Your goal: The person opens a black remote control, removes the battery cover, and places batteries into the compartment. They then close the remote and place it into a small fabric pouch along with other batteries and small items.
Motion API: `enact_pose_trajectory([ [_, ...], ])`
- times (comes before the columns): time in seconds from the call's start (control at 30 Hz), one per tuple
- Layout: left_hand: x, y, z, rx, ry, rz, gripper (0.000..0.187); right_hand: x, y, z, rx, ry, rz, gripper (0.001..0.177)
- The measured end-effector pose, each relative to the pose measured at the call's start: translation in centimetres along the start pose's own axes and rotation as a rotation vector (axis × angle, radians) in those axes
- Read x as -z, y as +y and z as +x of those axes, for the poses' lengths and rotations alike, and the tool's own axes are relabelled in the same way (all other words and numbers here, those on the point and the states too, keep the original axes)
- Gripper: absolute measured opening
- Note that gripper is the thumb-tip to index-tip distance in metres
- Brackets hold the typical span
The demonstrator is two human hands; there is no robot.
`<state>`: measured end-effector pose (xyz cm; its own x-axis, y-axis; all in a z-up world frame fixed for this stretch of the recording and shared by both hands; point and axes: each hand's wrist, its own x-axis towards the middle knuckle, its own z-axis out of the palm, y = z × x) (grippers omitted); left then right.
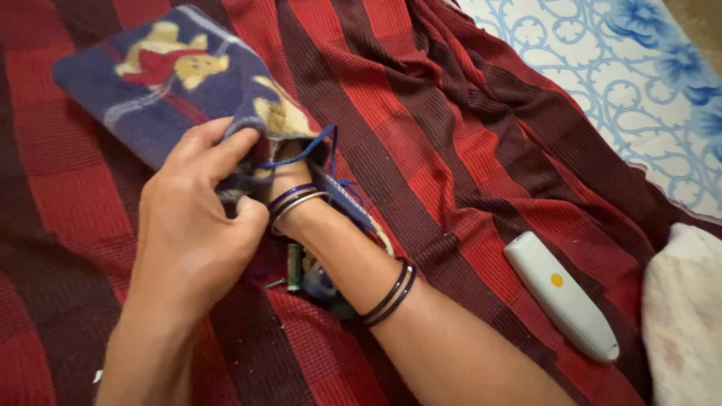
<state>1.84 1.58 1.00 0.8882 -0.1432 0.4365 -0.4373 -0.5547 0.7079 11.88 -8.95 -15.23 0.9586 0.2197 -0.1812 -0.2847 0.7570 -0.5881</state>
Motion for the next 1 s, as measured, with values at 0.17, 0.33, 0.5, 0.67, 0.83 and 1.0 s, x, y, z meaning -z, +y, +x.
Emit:
enact_pose_trajectory([
  [0.17,-0.6,-0.1,-0.3,0.0,0.001,0.012,0.053,-1.4,-0.8,-1.4,-0.047,-0.038,0.136,0.037],
  [0.33,-0.4,-0.7,-0.3,-0.028,0.027,0.021,0.052,-3.5,-2.8,-5.3,0.12,0.001,-0.351,0.021],
  [0.5,0.2,-1.2,-0.3,-0.028,0.048,0.082,0.053,-3.9,-6.8,-10.4,0.097,0.039,-0.581,0.041],
  [0.67,-0.3,-1.1,-0.2,-0.046,0.025,0.022,0.054,-3.3,-10.3,-17.3,0.451,0.3,-1.063,0.039],
  [0.83,-0.6,-1.5,-0.6,-0.044,0.014,0.029,0.056,-0.7,-10.3,-22.5,0.776,0.268,-1.751,0.057],
  [1.0,-1.0,-1.4,-0.7,-0.047,0.007,0.055,0.055,1.1,-9.2,-25.1,0.643,0.233,-1.723,0.09],
])
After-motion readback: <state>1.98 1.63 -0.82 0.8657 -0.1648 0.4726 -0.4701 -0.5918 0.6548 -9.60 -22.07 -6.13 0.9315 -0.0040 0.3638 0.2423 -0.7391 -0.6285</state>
